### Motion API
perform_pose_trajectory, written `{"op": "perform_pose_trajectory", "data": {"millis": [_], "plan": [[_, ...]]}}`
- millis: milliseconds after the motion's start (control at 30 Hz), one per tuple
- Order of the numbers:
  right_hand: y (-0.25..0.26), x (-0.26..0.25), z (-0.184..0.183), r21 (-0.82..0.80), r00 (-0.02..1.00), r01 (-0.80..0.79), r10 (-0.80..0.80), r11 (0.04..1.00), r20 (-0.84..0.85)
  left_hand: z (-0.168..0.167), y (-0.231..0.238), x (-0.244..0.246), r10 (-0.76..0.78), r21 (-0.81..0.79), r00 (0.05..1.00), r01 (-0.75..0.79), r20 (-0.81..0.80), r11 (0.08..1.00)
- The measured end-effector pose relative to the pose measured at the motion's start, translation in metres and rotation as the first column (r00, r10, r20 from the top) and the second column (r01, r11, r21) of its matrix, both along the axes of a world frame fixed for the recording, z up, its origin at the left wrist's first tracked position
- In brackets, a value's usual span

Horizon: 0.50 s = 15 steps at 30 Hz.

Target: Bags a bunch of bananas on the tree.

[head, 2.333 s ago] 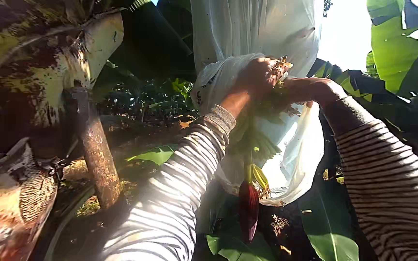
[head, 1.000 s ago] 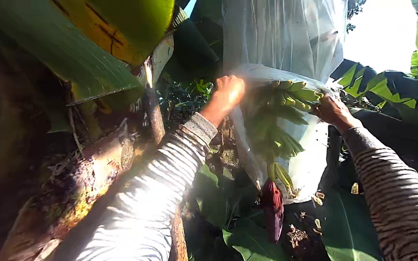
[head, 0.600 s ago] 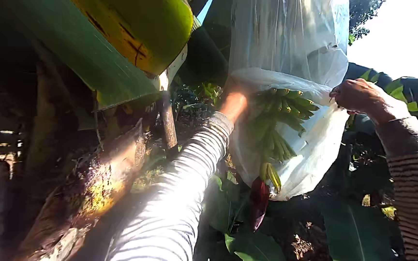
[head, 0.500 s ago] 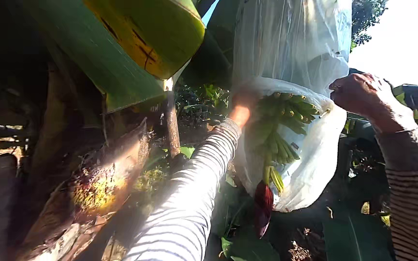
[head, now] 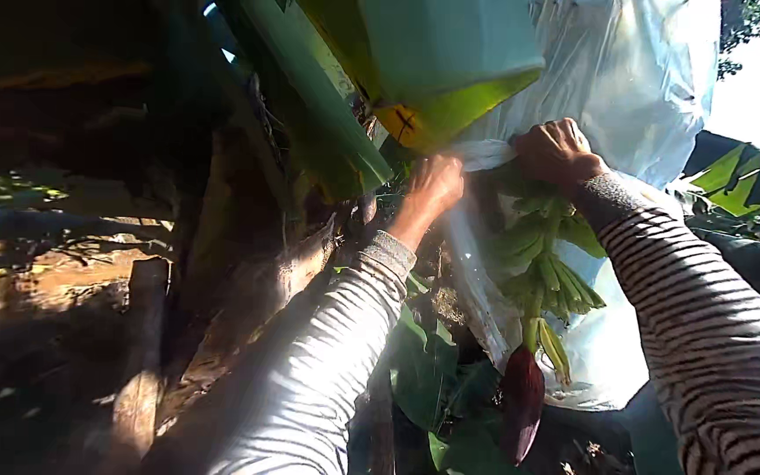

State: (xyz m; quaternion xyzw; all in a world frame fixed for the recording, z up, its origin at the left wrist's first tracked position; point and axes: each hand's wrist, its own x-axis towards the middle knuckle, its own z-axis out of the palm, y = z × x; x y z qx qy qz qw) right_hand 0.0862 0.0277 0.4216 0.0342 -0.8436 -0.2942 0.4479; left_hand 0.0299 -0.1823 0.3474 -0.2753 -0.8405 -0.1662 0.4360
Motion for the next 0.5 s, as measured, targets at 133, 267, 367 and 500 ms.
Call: {"op": "perform_pose_trajectory", "data": {"millis": [133,267,367,500], "plan": [[0.007,-0.004,-0.008,-0.255,0.976,-0.184,0.207,0.949,0.066,-0.028,-0.037,-0.001,-0.17,-0.103,0.977,0.184,0.128,0.978],[0.032,0.019,-0.034,-0.63,0.908,-0.413,0.354,0.657,-0.226,-0.06,-0.063,0.024,-0.375,-0.081,0.908,0.394,0.185,0.916],[0.002,0.075,-0.105,-0.426,0.903,-0.426,0.343,0.798,-0.259,-0.106,-0.085,0.067,-0.408,0.04,0.911,0.411,-0.059,0.911],[-0.004,0.108,-0.264,-0.239,0.932,-0.312,0.345,0.92,0.112,-0.188,-0.112,0.072,-0.292,0.206,0.878,0.388,-0.378,0.898]]}}
